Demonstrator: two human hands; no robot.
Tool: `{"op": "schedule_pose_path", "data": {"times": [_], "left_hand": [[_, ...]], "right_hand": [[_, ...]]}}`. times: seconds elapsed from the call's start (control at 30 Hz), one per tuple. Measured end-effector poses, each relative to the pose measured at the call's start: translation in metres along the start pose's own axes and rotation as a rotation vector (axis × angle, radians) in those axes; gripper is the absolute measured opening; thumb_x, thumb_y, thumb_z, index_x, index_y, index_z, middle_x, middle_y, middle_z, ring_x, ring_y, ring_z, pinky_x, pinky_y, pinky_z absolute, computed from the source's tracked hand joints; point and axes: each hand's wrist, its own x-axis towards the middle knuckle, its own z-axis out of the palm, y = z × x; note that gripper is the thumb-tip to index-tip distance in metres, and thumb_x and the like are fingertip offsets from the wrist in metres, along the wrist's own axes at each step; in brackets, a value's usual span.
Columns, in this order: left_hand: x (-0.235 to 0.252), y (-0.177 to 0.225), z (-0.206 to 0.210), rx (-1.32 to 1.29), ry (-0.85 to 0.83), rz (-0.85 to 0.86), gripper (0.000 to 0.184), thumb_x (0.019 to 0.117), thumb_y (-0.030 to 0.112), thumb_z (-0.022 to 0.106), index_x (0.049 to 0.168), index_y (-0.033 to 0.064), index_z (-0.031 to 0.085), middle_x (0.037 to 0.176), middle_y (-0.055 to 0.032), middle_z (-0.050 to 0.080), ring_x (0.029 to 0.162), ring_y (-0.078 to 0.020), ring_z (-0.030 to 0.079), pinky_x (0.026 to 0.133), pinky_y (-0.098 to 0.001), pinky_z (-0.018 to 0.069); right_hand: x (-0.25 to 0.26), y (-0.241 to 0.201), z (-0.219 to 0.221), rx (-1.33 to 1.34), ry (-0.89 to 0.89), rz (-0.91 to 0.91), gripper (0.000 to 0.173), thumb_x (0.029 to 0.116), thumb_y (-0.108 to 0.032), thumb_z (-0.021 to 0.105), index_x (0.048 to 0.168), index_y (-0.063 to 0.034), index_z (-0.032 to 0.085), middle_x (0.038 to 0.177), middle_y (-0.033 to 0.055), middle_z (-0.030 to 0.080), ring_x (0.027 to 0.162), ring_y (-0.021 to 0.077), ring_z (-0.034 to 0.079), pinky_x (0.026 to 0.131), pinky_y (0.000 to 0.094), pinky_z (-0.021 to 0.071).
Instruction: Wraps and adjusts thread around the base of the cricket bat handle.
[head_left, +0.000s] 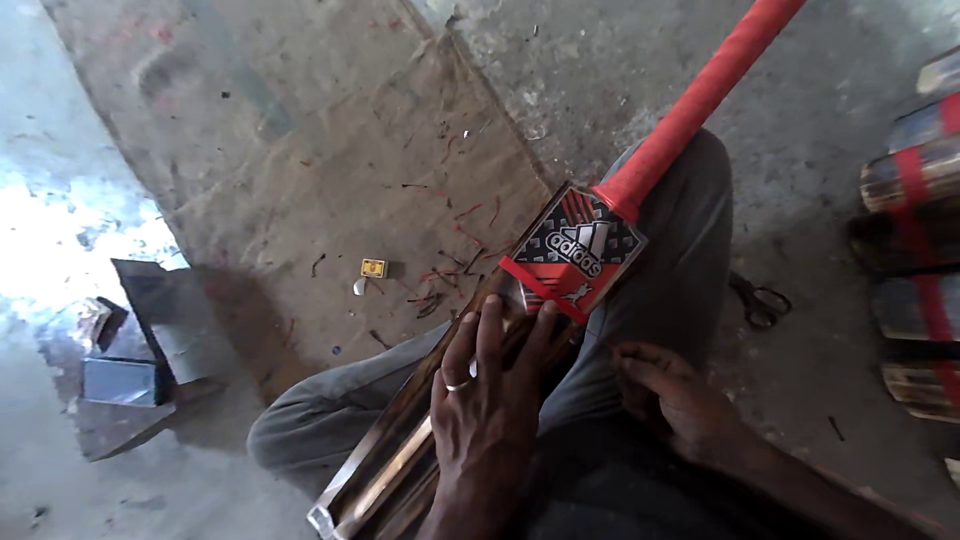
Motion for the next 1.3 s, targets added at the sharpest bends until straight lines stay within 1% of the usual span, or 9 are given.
{"op": "schedule_pose_path", "data": {"times": [0.33, 0.53, 0.7, 0.77, 0.8, 0.9, 0.97, 1.03, 1.3], "left_hand": [[0.017, -0.021, -0.029, -0.213, -0.107, 0.077, 0.076, 0.0848, 0.034, 0.069, 0.153, 0.0519, 0.039, 0.160, -0.0036, 0.039, 0.131, -0.0336, 0.052, 0.079, -0.0543, 0.0546], [0.027, -0.056, -0.051, -0.906, -0.482, 0.074, 0.088, 0.0802, 0.029, 0.077, 0.153, 0.0542, 0.035, 0.147, 0.0118, 0.049, 0.115, -0.0104, 0.062, 0.081, -0.0415, 0.0628], [0.039, -0.068, -0.028, -1.338, -0.737, 0.011, 0.083, 0.0895, 0.017, 0.074, 0.158, 0.0432, 0.035, 0.137, 0.0045, 0.062, 0.104, -0.0167, 0.069, 0.082, -0.0383, 0.0639], [0.036, -0.068, -0.031, -1.129, -0.550, -0.016, 0.070, 0.0942, 0.030, 0.072, 0.155, 0.0440, 0.041, 0.134, 0.0105, 0.062, 0.101, -0.0111, 0.067, 0.077, -0.0358, 0.0616], [0.033, -0.064, -0.034, -0.907, -0.400, -0.018, 0.063, 0.0964, 0.036, 0.067, 0.154, 0.0449, 0.042, 0.147, 0.0150, 0.053, 0.119, -0.0090, 0.062, 0.088, -0.0399, 0.0604], [0.013, -0.024, -0.021, -0.349, -0.024, -0.063, 0.065, 0.0920, 0.045, 0.069, 0.153, 0.0338, 0.047, 0.160, -0.0067, 0.040, 0.143, -0.0359, 0.042, 0.098, -0.0677, 0.0430], [0.004, 0.004, 0.003, -0.128, -0.015, -0.095, 0.086, 0.0863, 0.062, 0.067, 0.160, 0.0307, 0.036, 0.169, -0.0067, 0.023, 0.152, -0.0364, 0.027, 0.105, -0.0709, 0.0332], [0.001, 0.013, 0.021, -0.108, -0.016, -0.098, 0.088, 0.0899, 0.054, 0.065, 0.164, 0.0262, 0.025, 0.172, -0.0071, 0.011, 0.156, -0.0325, 0.018, 0.109, -0.0665, 0.0322], [0.011, -0.004, 0.020, -0.284, -0.054, -0.023, 0.101, 0.0806, 0.053, 0.074, 0.164, 0.0242, 0.025, 0.172, -0.0066, 0.016, 0.156, -0.0305, 0.022, 0.109, -0.0625, 0.0419]], "right_hand": [[0.002, -0.015, 0.015, 0.059, -0.069, -0.036, 0.018, 0.1031, -0.020, 0.056, 0.108, -0.0122, 0.071, 0.067, 0.0012, 0.049, 0.051, 0.0063, 0.043, 0.048, 0.0217, 0.0408], [0.002, -0.034, 0.035, 0.037, -0.226, -0.129, 0.016, 0.1043, -0.020, 0.057, 0.108, -0.0131, 0.070, 0.070, 0.0008, 0.051, 0.054, 0.0042, 0.044, 0.050, 0.0190, 0.0395], [0.013, -0.030, 0.040, 0.009, -0.139, -0.129, 0.018, 0.1023, -0.018, 0.055, 0.107, -0.0134, 0.071, 0.066, -0.0001, 0.050, 0.051, 0.0047, 0.044, 0.048, 0.0196, 0.0406], [0.025, -0.030, 0.041, -0.022, -0.130, -0.134, 0.019, 0.1042, -0.020, 0.054, 0.111, -0.0132, 0.071, 0.070, 0.0010, 0.052, 0.052, 0.0052, 0.043, 0.048, 0.0197, 0.0401], [0.030, -0.031, 0.043, -0.035, -0.127, -0.140, 0.021, 0.1054, -0.020, 0.053, 0.114, -0.0126, 0.070, 0.072, 0.0015, 0.052, 0.052, 0.0059, 0.042, 0.048, 0.0200, 0.0386], [0.037, -0.035, 0.053, -0.111, -0.084, -0.144, 0.024, 0.1069, -0.022, 0.051, 0.118, -0.0121, 0.070, 0.074, 0.0036, 0.054, 0.052, 0.0071, 0.042, 0.046, 0.0203, 0.0379], [0.037, -0.032, 0.054, -0.171, -0.042, -0.131, 0.024, 0.1056, -0.023, 0.051, 0.117, -0.0142, 0.071, 0.071, 0.0026, 0.052, 0.052, 0.0082, 0.043, 0.047, 0.0218, 0.0378], [0.027, -0.025, 0.045, -0.217, 0.003, -0.120, 0.023, 0.1041, -0.024, 0.053, 0.114, -0.0159, 0.072, 0.071, 0.0013, 0.051, 0.054, 0.0080, 0.043, 0.048, 0.0215, 0.0392], [-0.001, -0.003, 0.002, -0.208, 0.008, -0.163, 0.022, 0.1038, -0.019, 0.052, 0.110, -0.0130, 0.072, 0.064, -0.0004, 0.045, 0.051, 0.0073, 0.040, 0.048, 0.0234, 0.0378]]}}
